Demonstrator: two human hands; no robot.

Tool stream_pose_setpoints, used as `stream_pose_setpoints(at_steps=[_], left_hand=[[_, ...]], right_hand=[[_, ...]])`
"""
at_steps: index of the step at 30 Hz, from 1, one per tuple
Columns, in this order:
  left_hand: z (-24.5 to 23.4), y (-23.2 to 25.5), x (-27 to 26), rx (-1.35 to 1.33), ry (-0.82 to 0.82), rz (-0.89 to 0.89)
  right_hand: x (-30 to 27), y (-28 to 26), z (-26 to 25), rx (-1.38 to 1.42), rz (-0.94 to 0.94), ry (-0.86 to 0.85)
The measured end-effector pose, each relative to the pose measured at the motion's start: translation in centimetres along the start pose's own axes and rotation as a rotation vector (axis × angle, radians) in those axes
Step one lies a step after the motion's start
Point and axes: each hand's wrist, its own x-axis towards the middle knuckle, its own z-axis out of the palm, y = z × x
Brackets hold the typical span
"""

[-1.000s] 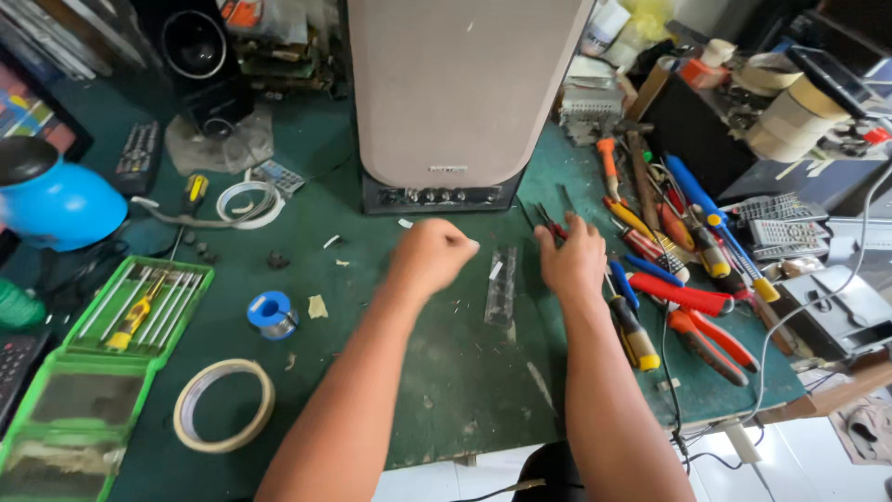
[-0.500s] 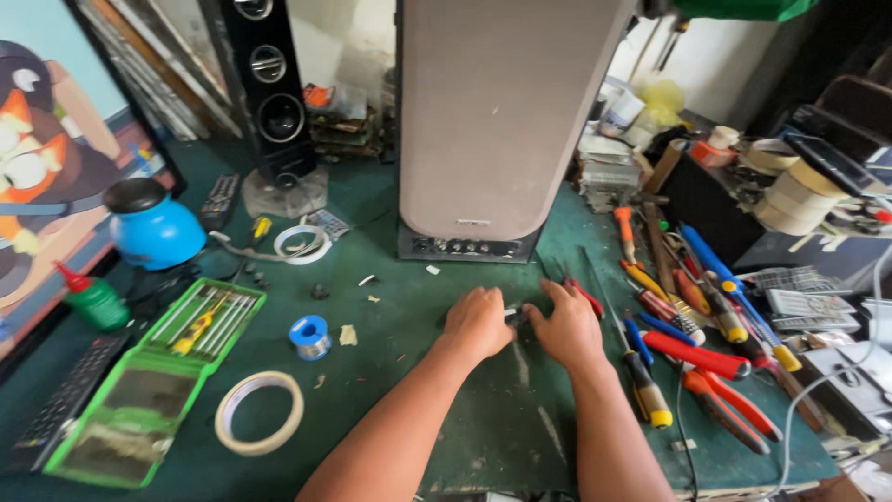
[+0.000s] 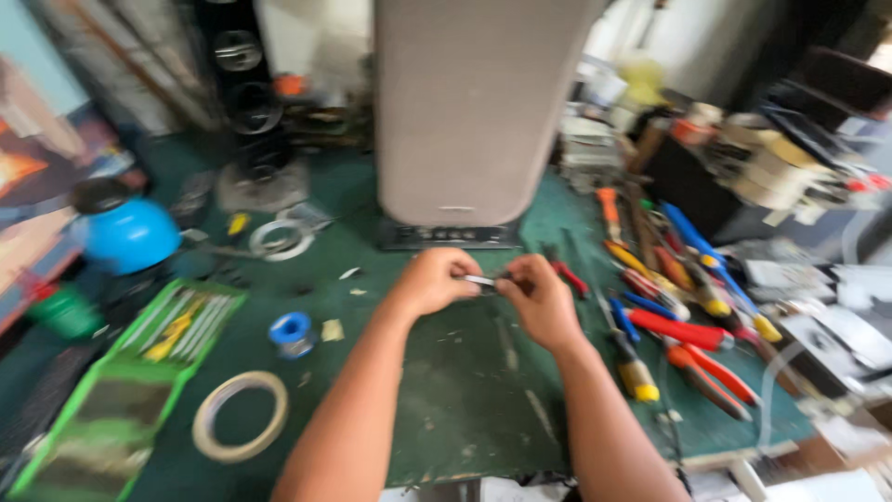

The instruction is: The person uses pliers to strip and manipulate wires connected to a speaker's terminal block. They then apply electrical tape to the wires and use a utility knife to trim the tape.

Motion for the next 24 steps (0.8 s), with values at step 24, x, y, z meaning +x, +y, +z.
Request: stream_pose_setpoints(at_steps=[24], left_hand=[[2.0, -3.7, 2.1, 0.056, -0.064, -0.296]], right_hand=[[0.0, -1.9, -0.7, -0.045, -0.450, -0.207]])
